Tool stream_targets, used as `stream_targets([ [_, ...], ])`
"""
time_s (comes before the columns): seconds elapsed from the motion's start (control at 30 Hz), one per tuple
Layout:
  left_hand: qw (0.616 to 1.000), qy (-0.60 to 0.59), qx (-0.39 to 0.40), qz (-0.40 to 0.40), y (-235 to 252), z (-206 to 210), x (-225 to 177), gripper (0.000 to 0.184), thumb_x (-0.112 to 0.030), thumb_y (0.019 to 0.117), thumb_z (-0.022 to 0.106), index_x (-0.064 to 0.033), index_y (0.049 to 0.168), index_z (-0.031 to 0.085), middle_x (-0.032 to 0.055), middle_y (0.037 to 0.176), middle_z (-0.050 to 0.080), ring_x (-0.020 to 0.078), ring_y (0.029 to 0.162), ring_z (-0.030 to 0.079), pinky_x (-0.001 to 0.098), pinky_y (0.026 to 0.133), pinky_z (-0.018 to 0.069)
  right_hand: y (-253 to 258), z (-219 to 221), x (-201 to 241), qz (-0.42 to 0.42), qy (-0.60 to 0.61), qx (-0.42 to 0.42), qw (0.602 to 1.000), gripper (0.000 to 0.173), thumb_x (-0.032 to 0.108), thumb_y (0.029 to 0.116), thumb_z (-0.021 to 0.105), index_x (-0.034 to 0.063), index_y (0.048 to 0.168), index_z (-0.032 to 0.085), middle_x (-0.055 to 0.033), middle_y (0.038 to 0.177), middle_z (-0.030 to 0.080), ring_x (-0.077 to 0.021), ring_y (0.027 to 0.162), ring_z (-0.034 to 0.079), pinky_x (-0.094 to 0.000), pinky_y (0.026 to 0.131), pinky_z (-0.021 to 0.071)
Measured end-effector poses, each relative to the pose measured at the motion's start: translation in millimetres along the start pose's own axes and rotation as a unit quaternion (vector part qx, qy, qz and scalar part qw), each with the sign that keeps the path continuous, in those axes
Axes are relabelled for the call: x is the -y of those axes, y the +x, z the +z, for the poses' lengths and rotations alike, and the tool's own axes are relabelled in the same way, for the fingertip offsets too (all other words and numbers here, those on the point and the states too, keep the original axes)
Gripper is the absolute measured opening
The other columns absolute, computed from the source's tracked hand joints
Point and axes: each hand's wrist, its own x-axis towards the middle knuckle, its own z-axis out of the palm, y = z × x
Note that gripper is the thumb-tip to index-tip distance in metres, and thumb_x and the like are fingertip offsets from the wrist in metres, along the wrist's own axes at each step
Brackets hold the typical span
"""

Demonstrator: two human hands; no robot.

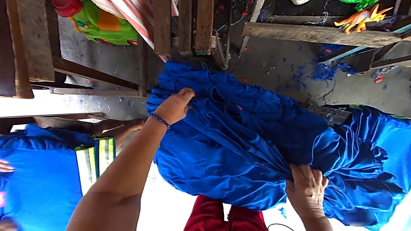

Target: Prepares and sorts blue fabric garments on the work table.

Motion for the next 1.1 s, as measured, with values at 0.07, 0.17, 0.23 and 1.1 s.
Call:
stream_targets([
  [0.07,0.995,-0.015,0.086,-0.04,5,1,0,0.055,0.004,0.0898,0.071,0.0016,0.141,0.051,0.0279,0.14,0.056,0.0462,0.125,0.059,0.0601,0.105,0.0471,-2,1,-1,-0.005,0.002,0.0,1.0,0.03,0.009,0.0843,0.052,-0.0047,0.1,0.073,-0.0267,0.094,0.066,-0.0513,0.088,0.061,-0.0638,0.072,0.0421],
  [0.17,0.986,0.001,0.152,-0.074,2,5,-4,0.073,0.005,0.0885,0.072,-0.0048,0.154,0.041,0.028,0.146,0.052,0.0461,0.13,0.056,0.0608,0.107,0.0449,-5,3,1,0.002,0.002,0.004,1.0,0.029,0.008,0.0833,0.052,-0.0042,0.099,0.073,-0.0265,0.094,0.066,-0.0508,0.088,0.061,-0.0637,0.072,0.0421],
  [0.23,0.994,0.003,0.099,-0.044,-7,10,-3,0.056,0.009,0.0858,0.07,-0.0022,0.14,0.059,0.0276,0.134,0.058,0.0454,0.122,0.06,0.0609,0.101,0.0489,-5,4,1,0.005,0.0,0.002,1.0,0.03,0.009,0.083,0.052,-0.0037,0.099,0.074,-0.0261,0.094,0.066,-0.0507,0.088,0.061,-0.0631,0.073,0.0421],
  [1.1,0.954,-0.026,-0.29,0.07,-47,25,13,0.008,0.005,0.0853,0.062,0.0126,0.087,0.064,0.0316,0.116,0.066,0.0445,0.125,0.059,0.0515,0.114,0.0417,58,18,-10,-0.046,0.082,0.222,0.97,0.027,-0.014,0.074,0.071,0.0008,0.095,0.078,-0.0186,0.167,0.029,-0.0465,0.121,0.061,-0.0613,0.093,0.0524],
])
